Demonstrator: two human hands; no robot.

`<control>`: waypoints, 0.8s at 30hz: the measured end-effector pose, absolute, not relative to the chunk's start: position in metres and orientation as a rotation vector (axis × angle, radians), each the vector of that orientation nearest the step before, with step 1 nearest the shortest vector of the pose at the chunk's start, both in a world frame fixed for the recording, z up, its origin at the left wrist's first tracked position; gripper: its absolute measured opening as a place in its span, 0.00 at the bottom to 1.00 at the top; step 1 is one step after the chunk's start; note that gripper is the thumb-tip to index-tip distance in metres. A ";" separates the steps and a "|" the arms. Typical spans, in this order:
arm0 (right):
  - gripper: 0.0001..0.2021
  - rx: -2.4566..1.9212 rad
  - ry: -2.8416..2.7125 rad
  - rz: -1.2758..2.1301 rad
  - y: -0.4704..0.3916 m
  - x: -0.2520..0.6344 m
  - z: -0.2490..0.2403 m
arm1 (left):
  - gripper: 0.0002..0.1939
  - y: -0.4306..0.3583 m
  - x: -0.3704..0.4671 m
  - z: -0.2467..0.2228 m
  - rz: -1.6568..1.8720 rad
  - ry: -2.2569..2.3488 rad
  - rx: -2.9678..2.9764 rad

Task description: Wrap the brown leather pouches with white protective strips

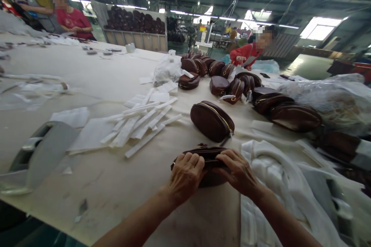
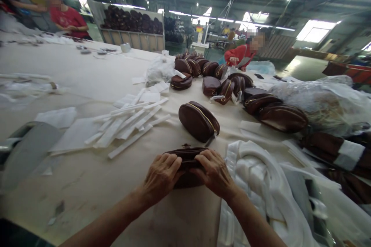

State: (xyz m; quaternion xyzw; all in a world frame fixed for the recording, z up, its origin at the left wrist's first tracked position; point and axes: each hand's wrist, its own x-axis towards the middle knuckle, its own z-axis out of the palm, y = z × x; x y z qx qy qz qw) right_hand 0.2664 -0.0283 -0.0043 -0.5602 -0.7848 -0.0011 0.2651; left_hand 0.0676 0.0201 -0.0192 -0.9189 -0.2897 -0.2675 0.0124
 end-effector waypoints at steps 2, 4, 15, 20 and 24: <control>0.09 -1.507 -2.104 0.014 -0.029 0.269 -0.005 | 0.09 0.023 0.066 -0.017 -0.871 -0.933 -2.862; 0.08 -1.489 -2.071 0.016 -0.029 0.271 -0.008 | 0.10 0.027 0.065 -0.010 -0.897 -0.974 -2.862; 0.12 -1.414 -1.980 -0.237 -0.043 0.252 -0.016 | 0.21 -0.034 0.059 -0.007 -0.618 -1.065 -2.910; 0.12 -1.396 -1.899 0.129 -0.050 0.238 -0.006 | 0.39 -0.076 0.064 -0.012 -0.530 -1.080 -2.979; 0.14 -1.457 -1.928 0.409 -0.047 0.235 0.007 | 0.37 -0.080 0.071 -0.020 -0.592 -1.053 -3.087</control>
